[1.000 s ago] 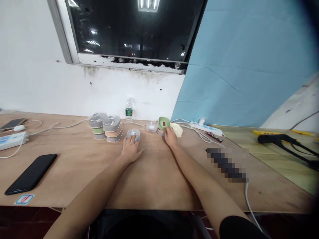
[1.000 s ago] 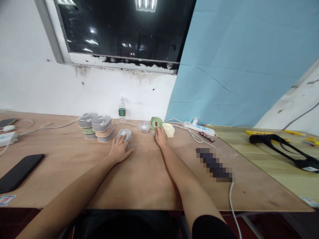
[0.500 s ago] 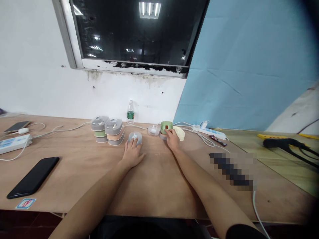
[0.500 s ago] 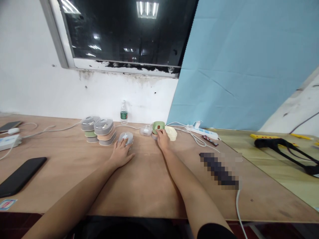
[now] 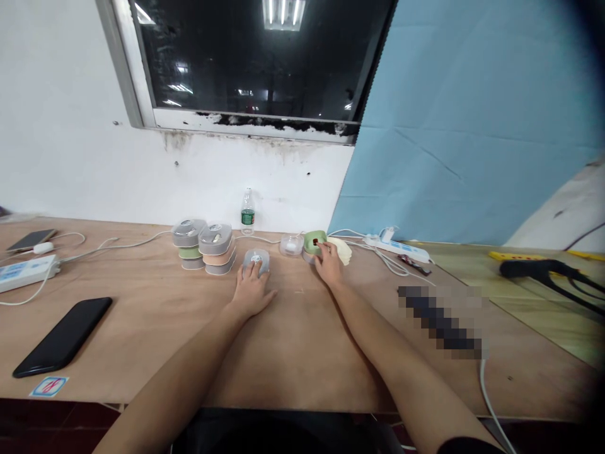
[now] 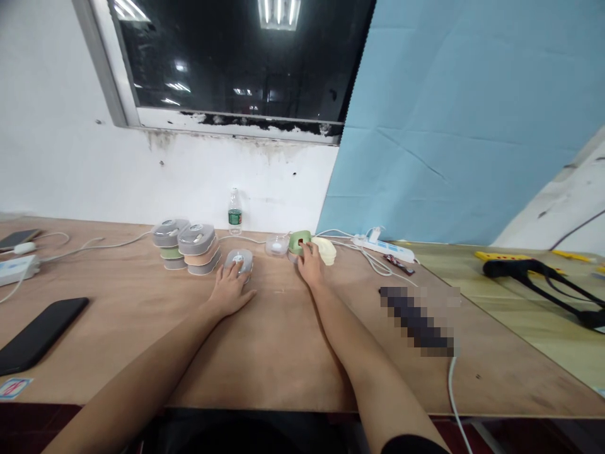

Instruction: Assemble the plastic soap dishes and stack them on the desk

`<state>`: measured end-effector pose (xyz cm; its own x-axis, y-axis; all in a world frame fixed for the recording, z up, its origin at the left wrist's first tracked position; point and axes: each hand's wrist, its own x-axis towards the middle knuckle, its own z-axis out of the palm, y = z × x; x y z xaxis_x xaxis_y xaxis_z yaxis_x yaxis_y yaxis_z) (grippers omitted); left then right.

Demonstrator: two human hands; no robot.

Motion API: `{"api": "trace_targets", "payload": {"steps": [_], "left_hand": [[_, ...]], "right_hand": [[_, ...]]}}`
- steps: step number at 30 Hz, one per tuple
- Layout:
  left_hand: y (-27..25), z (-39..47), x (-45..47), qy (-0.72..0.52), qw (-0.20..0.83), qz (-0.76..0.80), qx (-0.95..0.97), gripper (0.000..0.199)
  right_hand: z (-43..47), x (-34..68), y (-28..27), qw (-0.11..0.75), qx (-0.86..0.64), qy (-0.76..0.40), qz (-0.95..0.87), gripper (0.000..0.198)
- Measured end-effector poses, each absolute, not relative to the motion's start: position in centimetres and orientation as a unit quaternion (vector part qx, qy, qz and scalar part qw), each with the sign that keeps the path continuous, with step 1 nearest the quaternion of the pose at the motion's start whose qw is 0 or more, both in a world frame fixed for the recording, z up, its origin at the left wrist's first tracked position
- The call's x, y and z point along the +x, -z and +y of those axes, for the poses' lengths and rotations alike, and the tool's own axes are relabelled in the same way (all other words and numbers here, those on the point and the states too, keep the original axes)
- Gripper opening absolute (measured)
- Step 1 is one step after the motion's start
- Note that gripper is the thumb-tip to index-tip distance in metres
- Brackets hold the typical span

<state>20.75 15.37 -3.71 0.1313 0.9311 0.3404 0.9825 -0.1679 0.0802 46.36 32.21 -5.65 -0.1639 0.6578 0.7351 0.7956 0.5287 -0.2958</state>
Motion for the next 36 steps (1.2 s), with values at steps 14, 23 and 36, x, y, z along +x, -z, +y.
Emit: {"api": "trace_targets", "payload": {"steps": [14,23,36], "left_hand": [[3.6,15.3,20.8,0.152,0.078,-0.643,-0.746,0.057],[3.7,15.3,20.7,0.152,0.085,-0.64,-0.748,0.057],[3.5,15.1,20.7,0.149,0.079,-0.641,-0.749,0.058]], "right_hand": [[31.8,46.4,5.4,0.421,-0.609,0.007,-0.672,0.077],[32.7,45.9,5.3,0.408,-0.653,-0.027,-0.638,0.08],[32.9,45.9,4.7,0.417,-0.667,-0.052,-0.616,0.055]]}}
